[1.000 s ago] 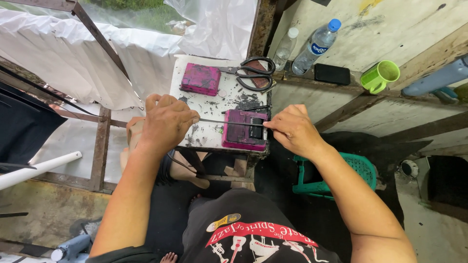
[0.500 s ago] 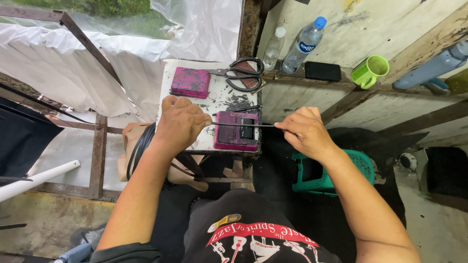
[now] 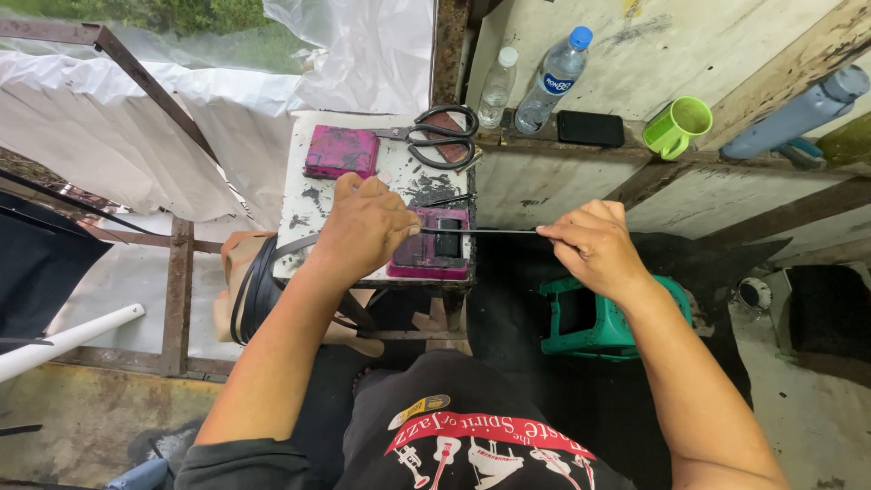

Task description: Applying edge finish to a leather strap using a manual applicator and hanging it on a drying rack with clothespins.

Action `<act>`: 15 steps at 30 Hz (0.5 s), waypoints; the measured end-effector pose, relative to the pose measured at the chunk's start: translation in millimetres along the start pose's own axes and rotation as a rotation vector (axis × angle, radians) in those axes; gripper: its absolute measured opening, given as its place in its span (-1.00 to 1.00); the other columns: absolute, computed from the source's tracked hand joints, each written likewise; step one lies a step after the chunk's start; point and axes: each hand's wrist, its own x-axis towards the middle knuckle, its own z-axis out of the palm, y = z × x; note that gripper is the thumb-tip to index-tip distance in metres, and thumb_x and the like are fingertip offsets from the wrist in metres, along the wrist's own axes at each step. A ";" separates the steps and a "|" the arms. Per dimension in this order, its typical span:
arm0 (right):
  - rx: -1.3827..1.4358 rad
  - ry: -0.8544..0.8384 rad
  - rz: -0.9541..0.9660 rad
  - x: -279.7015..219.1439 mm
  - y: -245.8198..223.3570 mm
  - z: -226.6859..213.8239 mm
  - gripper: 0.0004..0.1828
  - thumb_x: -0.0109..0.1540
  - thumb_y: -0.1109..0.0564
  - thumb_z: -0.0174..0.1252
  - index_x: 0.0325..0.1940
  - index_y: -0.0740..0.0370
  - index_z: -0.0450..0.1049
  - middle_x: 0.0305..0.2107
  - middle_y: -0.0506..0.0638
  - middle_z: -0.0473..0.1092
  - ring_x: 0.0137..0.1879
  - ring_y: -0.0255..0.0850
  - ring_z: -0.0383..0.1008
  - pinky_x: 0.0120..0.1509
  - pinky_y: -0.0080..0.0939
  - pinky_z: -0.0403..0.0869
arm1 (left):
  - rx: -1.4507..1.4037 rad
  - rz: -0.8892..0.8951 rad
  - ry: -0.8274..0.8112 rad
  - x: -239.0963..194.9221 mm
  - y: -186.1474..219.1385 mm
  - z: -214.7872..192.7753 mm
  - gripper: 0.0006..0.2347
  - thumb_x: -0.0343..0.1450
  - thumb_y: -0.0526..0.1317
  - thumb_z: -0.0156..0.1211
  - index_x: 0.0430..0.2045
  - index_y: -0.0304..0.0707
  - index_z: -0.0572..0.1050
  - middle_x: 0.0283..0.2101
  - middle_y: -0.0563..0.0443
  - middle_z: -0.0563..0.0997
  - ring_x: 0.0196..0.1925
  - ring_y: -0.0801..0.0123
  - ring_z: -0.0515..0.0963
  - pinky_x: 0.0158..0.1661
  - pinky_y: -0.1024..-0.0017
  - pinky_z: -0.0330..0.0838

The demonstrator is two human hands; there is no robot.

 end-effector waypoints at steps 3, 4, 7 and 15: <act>-0.014 0.007 0.018 -4.9 3.4 -5.2 -0.84 0.23 0.19 0.25 -0.21 -0.10 0.64 -0.38 -0.27 0.51 -0.17 -0.24 0.43 0.14 -0.21 0.24 | -0.040 0.011 -0.005 6.0 5.4 3.4 -0.90 0.42 0.01 0.26 -0.43 0.22 0.66 -0.43 0.29 0.57 -0.17 0.43 0.44 0.09 0.18 0.11; -0.015 0.008 0.019 -6.6 5.5 -6.2 -0.84 0.23 0.19 0.25 -0.21 -0.10 0.64 -0.38 -0.27 0.51 -0.17 -0.24 0.43 0.14 -0.21 0.24 | -0.040 0.013 -0.006 7.7 7.1 5.3 -0.90 0.42 0.01 0.26 -0.43 0.22 0.66 -0.43 0.29 0.57 -0.17 0.43 0.44 0.09 0.18 0.11; -0.019 0.014 0.035 -12.4 11.7 -9.2 -0.83 0.23 0.19 0.24 -0.21 -0.11 0.64 -0.37 -0.27 0.51 -0.16 -0.25 0.43 0.13 -0.23 0.24 | -0.051 0.031 0.007 12.3 11.6 11.6 -0.89 0.43 0.00 0.26 -0.46 0.18 0.66 -0.45 0.27 0.57 -0.18 0.42 0.43 0.08 0.18 0.11; -0.035 0.017 0.103 -25.3 24.3 -13.9 -0.83 0.22 0.21 0.28 -0.20 -0.08 0.65 -0.34 -0.26 0.54 -0.14 -0.24 0.44 0.16 -0.20 0.22 | -0.106 0.068 0.017 20.4 16.7 30.0 -0.91 0.39 0.01 0.32 -0.44 0.18 0.67 -0.45 0.26 0.59 -0.19 0.42 0.45 0.06 0.21 0.12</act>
